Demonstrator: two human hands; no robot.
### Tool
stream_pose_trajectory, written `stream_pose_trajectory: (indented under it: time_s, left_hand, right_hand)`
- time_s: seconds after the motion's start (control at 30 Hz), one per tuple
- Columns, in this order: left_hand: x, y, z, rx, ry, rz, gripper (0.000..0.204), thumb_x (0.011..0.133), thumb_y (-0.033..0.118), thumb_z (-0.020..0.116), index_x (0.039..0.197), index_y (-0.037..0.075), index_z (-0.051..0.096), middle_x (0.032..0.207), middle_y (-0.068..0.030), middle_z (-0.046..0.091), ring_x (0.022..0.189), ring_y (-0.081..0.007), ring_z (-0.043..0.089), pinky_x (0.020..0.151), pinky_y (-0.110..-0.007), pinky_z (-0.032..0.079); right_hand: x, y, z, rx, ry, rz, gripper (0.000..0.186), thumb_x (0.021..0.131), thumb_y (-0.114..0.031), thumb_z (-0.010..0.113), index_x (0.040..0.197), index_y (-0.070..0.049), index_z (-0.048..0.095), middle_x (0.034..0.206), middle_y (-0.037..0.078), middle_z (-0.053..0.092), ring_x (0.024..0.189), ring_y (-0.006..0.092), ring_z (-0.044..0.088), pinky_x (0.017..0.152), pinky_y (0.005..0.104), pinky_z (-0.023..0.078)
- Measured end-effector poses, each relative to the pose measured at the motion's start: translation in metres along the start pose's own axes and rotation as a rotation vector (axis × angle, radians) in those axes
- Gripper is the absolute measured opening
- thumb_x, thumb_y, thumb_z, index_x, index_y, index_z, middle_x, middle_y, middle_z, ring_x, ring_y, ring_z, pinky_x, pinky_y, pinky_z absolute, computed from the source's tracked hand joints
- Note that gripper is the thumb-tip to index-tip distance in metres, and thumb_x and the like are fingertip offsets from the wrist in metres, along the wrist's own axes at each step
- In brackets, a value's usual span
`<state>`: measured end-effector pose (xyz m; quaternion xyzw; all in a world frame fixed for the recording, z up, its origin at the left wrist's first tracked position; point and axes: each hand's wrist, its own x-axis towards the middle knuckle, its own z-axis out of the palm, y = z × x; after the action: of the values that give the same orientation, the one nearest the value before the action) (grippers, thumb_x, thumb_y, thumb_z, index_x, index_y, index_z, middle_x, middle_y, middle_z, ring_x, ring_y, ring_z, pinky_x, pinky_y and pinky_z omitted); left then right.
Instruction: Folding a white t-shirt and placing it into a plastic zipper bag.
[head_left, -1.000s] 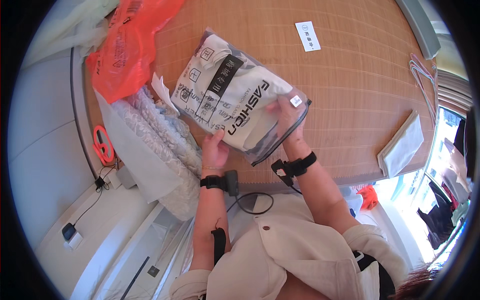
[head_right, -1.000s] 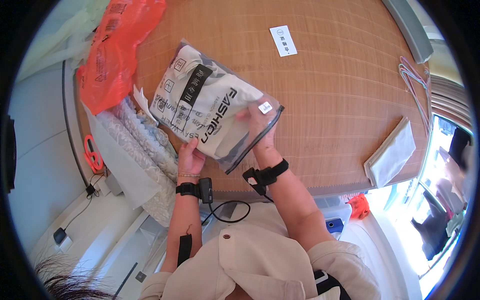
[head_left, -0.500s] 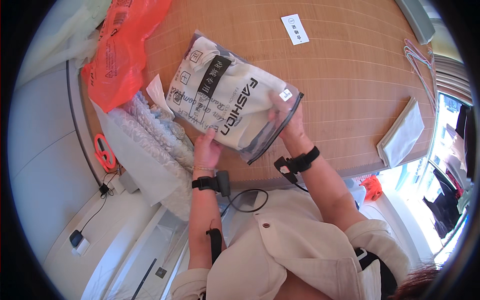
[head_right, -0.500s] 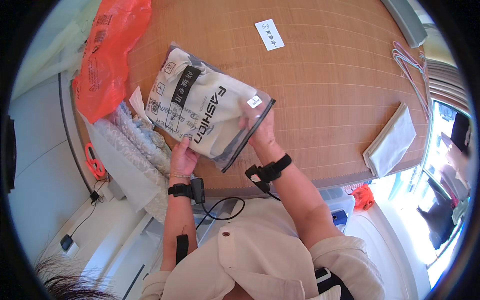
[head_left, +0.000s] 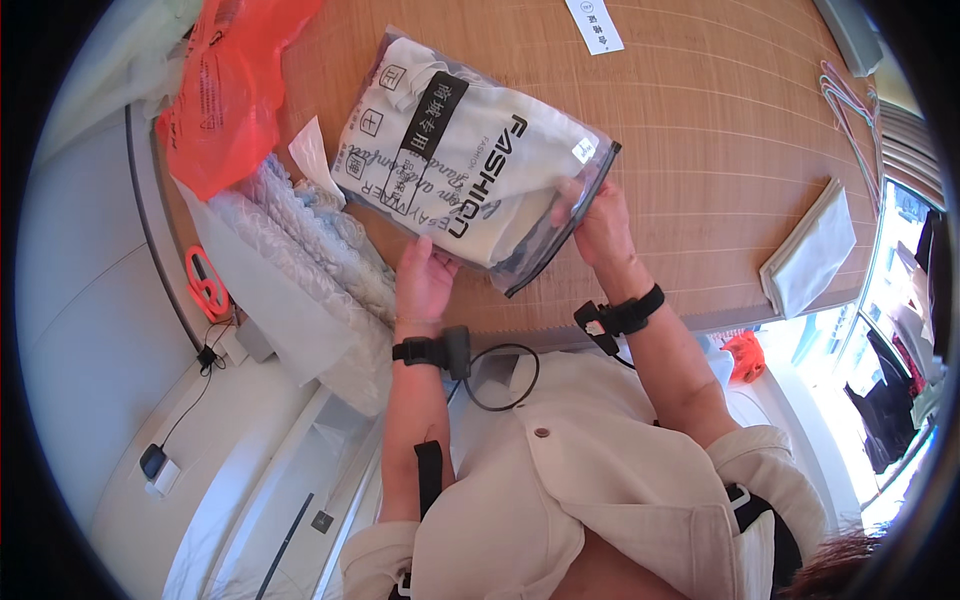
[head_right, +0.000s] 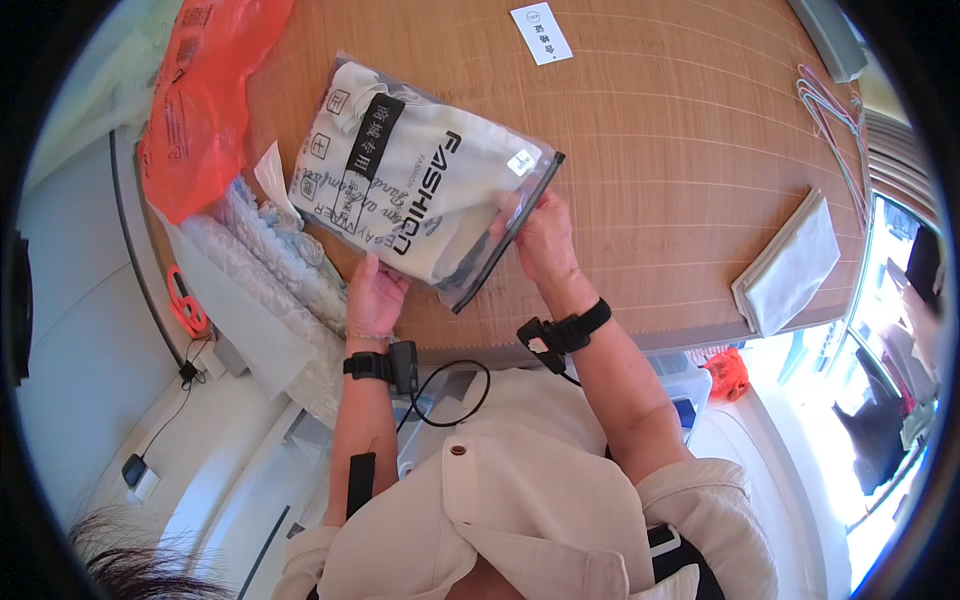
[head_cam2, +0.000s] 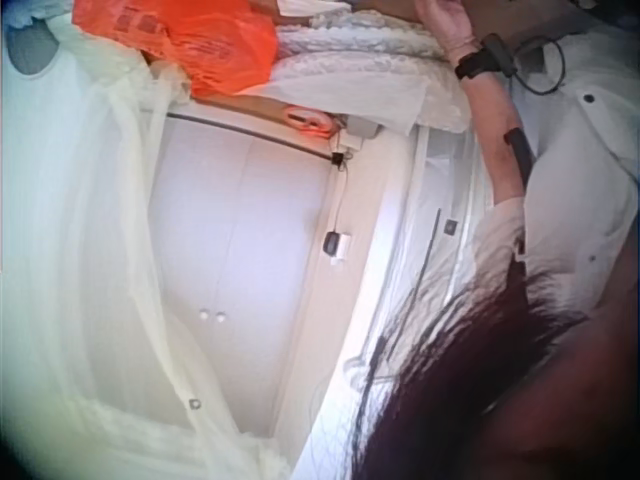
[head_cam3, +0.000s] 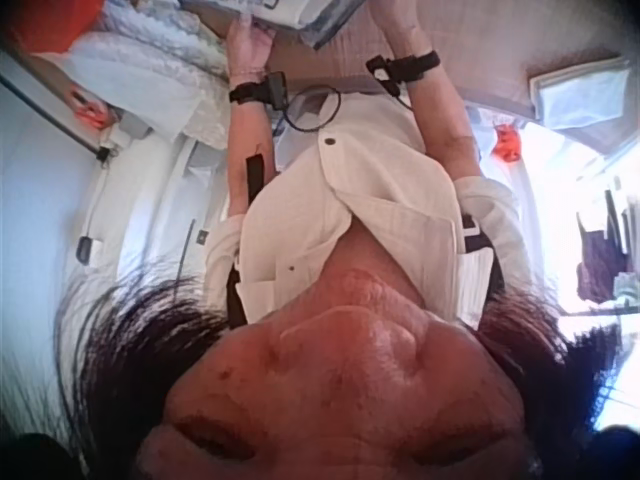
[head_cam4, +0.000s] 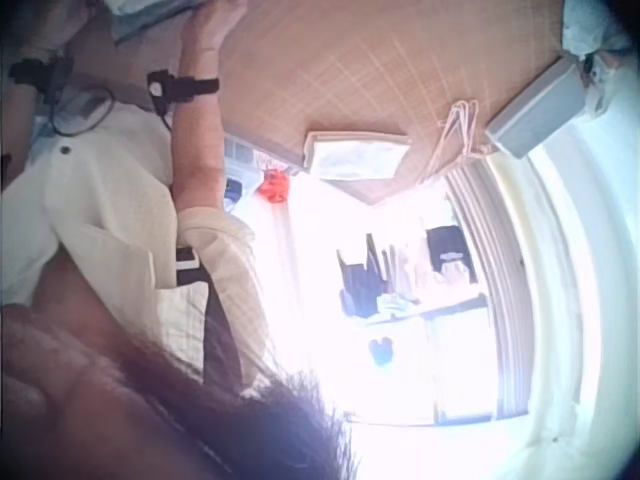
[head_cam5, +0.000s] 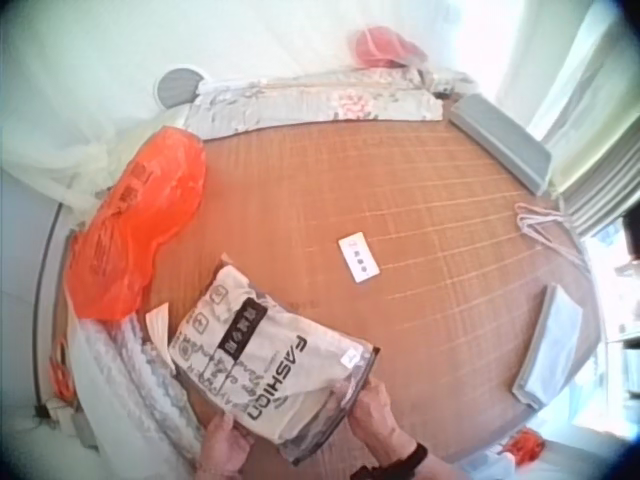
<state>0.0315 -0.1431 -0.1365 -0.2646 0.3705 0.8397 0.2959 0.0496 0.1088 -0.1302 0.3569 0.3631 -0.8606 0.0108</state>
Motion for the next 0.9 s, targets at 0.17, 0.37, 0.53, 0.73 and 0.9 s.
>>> stream_pose_trajectory:
  time_s: [0.17, 0.37, 0.53, 0.73, 0.9]
  left_hand:
    - [-0.006, 0.002, 0.005, 0.141, 0.091, 0.004, 0.027, 0.09, 0.022, 0.059, 0.112, 0.006, 0.054, 0.106, -0.0073, 0.062, 0.097, -0.0191, 0.06, 0.085, -0.036, 0.049]
    - [-0.034, 0.001, 0.046, 0.983, 0.451, 0.305, 0.023, 0.081, 0.013, 0.068, 0.098, 0.004, 0.056, 0.089, -0.0044, 0.059, 0.086, -0.0166, 0.059, 0.073, -0.033, 0.05]
    - [-0.04, -0.002, 0.085, 1.662, 0.189, 0.77, 0.029, 0.071, 0.012, 0.075, 0.092, 0.005, 0.056, 0.085, -0.007, 0.057, 0.079, -0.0209, 0.058, 0.067, -0.033, 0.047]
    - [-0.033, -0.016, 0.093, 1.91, 0.165, 0.753, 0.03, 0.071, 0.016, 0.074, 0.094, 0.008, 0.057, 0.087, -0.0091, 0.056, 0.078, -0.0294, 0.058, 0.065, -0.037, 0.047]
    - [-0.028, -0.02, 0.081, 1.955, 0.177, 0.744, 0.02, 0.075, 0.013, 0.069, 0.09, 0.009, 0.057, 0.084, -0.0089, 0.056, 0.074, -0.03, 0.059, 0.061, -0.038, 0.047]
  right_hand:
    - [-0.006, 0.0, 0.012, -0.081, -0.073, -0.017, 0.017, 0.079, -0.009, 0.067, 0.092, -0.001, 0.06, 0.075, 0.003, 0.06, 0.056, 0.0101, 0.053, 0.05, 0.0231, 0.043]
    - [-0.003, -0.001, 0.007, -0.104, -0.08, -0.082, 0.024, 0.081, -0.011, 0.065, 0.102, -0.001, 0.061, 0.085, 0.002, 0.062, 0.071, 0.0093, 0.056, 0.061, 0.0235, 0.045]
    - [-0.017, -0.009, 0.019, 0.032, -0.127, -0.046, 0.03, 0.082, -0.012, 0.064, 0.109, 0.0, 0.059, 0.094, 0.001, 0.062, 0.089, 0.0095, 0.057, 0.074, 0.0261, 0.047]
    - [-0.012, 0.003, 0.01, -0.231, -0.293, -0.055, 0.025, 0.082, -0.01, 0.063, 0.105, 0.001, 0.059, 0.09, 0.005, 0.064, 0.076, 0.0126, 0.061, 0.065, 0.0272, 0.05]
    - [-0.002, 0.021, 0.015, -0.25, -0.184, -0.044, 0.021, 0.082, -0.013, 0.063, 0.097, 0.001, 0.059, 0.077, 0.005, 0.063, 0.053, 0.012, 0.056, 0.046, 0.0243, 0.047]
